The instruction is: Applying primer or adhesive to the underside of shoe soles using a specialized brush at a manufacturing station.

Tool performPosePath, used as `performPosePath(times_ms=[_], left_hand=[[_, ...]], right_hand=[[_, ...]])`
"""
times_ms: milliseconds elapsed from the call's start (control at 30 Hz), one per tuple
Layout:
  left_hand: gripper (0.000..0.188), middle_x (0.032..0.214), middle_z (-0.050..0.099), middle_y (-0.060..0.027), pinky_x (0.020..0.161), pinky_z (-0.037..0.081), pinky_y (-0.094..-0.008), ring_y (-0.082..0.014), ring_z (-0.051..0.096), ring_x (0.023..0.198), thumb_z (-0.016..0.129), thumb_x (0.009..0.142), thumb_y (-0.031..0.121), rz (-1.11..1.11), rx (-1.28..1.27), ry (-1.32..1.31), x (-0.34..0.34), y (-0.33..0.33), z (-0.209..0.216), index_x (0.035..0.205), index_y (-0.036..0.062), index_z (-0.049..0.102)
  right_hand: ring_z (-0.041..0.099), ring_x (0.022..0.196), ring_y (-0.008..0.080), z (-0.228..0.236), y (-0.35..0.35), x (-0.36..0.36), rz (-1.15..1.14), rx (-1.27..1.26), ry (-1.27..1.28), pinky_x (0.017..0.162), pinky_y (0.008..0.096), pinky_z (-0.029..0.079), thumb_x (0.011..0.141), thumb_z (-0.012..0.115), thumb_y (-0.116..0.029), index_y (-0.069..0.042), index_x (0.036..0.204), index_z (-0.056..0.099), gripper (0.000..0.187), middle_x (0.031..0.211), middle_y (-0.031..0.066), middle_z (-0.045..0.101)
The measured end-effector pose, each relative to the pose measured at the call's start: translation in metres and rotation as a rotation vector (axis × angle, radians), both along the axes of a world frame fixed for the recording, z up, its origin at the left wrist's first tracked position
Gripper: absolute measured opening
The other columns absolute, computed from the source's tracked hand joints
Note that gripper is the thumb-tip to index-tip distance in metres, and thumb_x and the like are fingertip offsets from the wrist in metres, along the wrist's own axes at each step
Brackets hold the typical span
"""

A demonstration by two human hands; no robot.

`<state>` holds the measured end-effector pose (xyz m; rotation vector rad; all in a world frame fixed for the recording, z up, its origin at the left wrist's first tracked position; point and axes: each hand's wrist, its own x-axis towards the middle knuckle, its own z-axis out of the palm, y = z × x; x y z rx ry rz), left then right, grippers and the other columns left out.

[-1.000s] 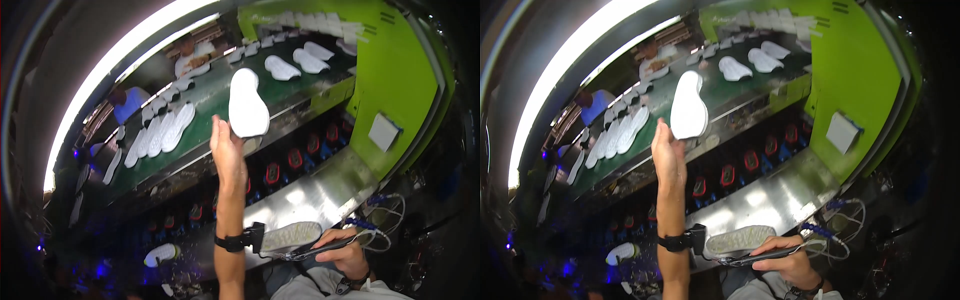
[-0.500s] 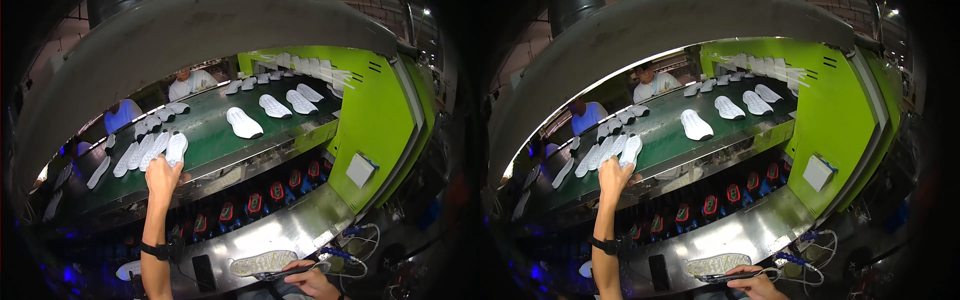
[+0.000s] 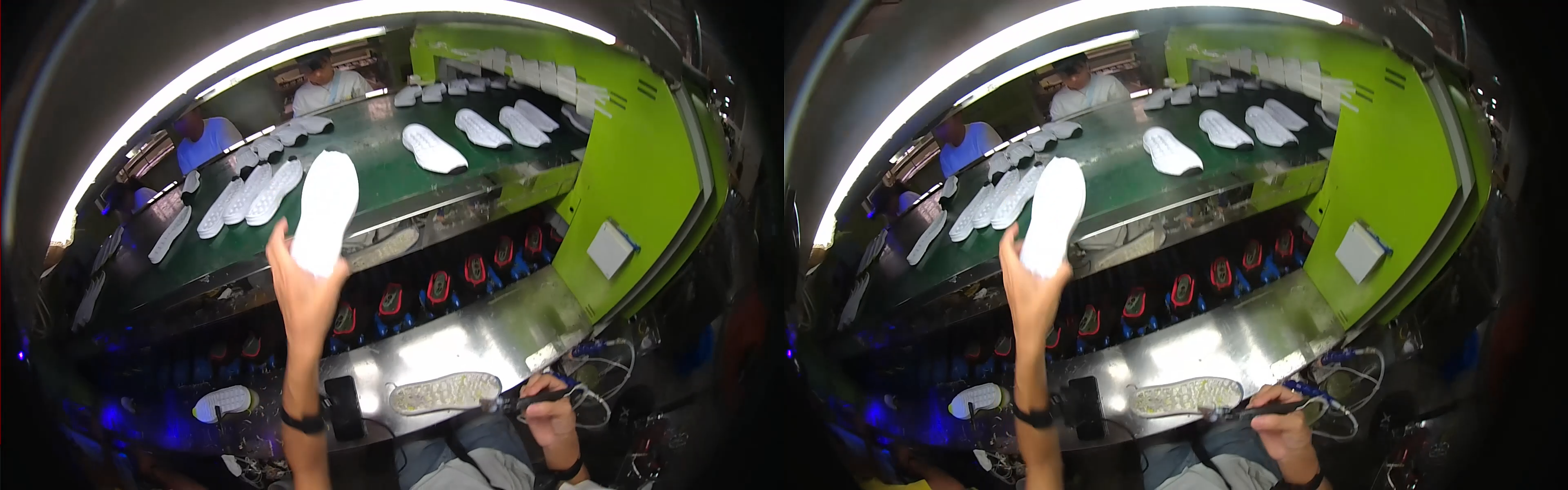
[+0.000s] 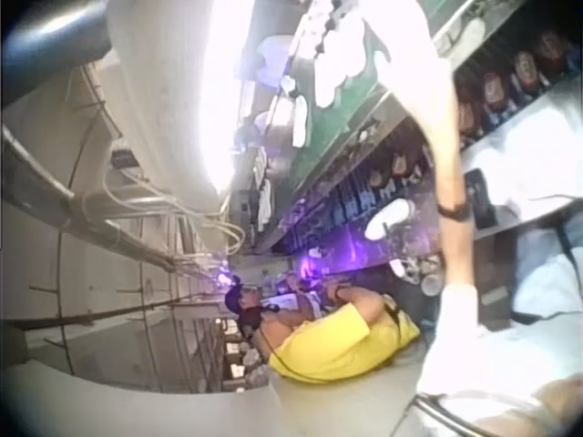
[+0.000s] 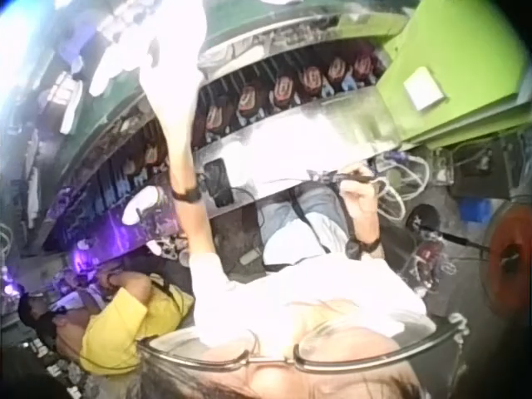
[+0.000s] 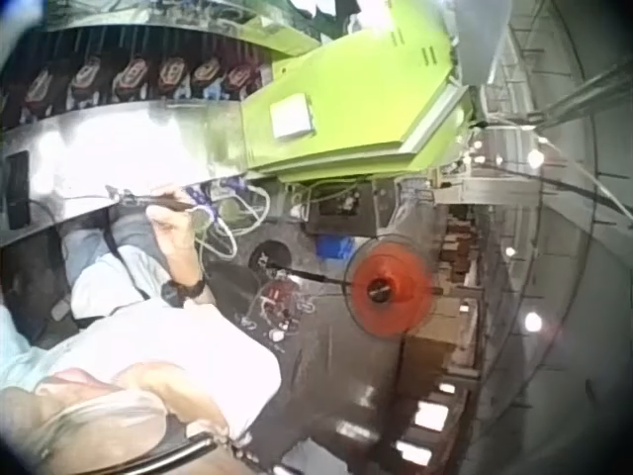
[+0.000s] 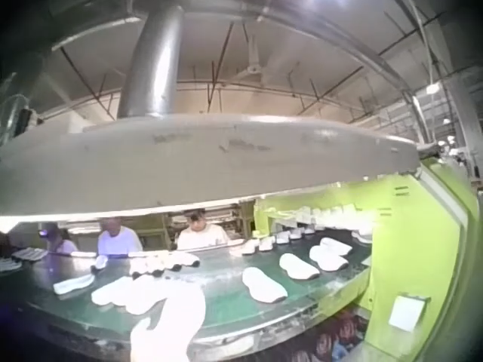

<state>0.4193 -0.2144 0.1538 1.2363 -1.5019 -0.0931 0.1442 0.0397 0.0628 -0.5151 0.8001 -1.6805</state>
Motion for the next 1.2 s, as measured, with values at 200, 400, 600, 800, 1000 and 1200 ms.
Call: performPosePath(times_ms=[200,400,600,800,1000,1200], left_hand=[[0.046,0.116,0.064,-0.0157,0.089,0.054,-0.0379,-0.0244,0.065,0.105,0.068,0.089,0.006,-0.706,1.375,1.366,-0.003,0.221,-0.175,0.131,-0.0023,0.051],[0.057,0.136,0.049,-0.0232,0.094,0.052,-0.0558,-0.0415,0.059,0.116,0.046,0.102,0.030,-0.622,1.264,1.293,-0.015,0.310,-0.169,0.149,0.0048,0.026],[0.059,0.122,0.060,-0.0168,0.085,0.054,-0.0400,-0.0283,0.064,0.104,0.026,0.102,0.043,-0.708,1.017,1.679,-0.012,0.333,-0.172,0.142,0.0011,0.039],[0.060,0.116,0.061,-0.0188,0.082,0.054,-0.0400,-0.0285,0.063,0.096,0.033,0.097,0.045,-0.094,0.874,1.925,-0.033,0.303,-0.167,0.132,-0.0010,0.049],[0.072,0.126,0.053,-0.0249,0.073,0.053,-0.0383,-0.0306,0.061,0.091,0.026,0.097,0.053,-0.633,0.808,1.803,-0.072,0.250,-0.148,0.143,-0.0012,0.037],[0.068,0.106,0.062,-0.0258,0.057,0.053,-0.0308,-0.0274,0.065,0.072,0.031,0.097,0.042,-0.935,1.438,1.630,-0.053,0.212,-0.132,0.136,-0.0135,0.039]], right_hand=[[0.055,0.067,0.0092,-0.004,-0.021,0.013,0.176,0.240,0.140,0.056,0.0214,0.041,0.068,0.071,0.011,0.003,0.089,0.064,0.024,0.087,0.0075,0.063],[0.067,0.073,0.0141,-0.023,-0.034,0.040,0.249,-0.200,0.890,0.063,0.0225,0.051,0.071,0.079,0.006,0.001,0.096,0.072,0.027,0.089,0.0111,0.070],[0.068,0.073,0.0216,-0.032,-0.043,0.096,0.397,-0.420,1.063,0.065,0.0291,0.054,0.073,0.077,0.003,0.003,0.096,0.070,0.024,0.085,0.0137,0.068],[0.067,0.071,0.0199,-0.019,-0.016,0.080,0.396,-0.206,0.817,0.063,0.0282,0.053,0.077,0.073,0.004,0.001,0.096,0.070,0.020,0.083,0.0110,0.067],[0.070,0.077,0.0199,-0.011,-0.005,0.041,0.484,-0.183,0.611,0.066,0.0280,0.055,0.074,0.078,0.001,0.000,0.098,0.072,0.025,0.094,0.0102,0.069],[0.072,0.085,0.0224,0.001,-0.016,0.019,0.648,-0.507,0.710,0.072,0.0291,0.058,0.074,0.076,0.004,0.000,0.104,0.073,0.031,0.100,0.0151,0.070]])
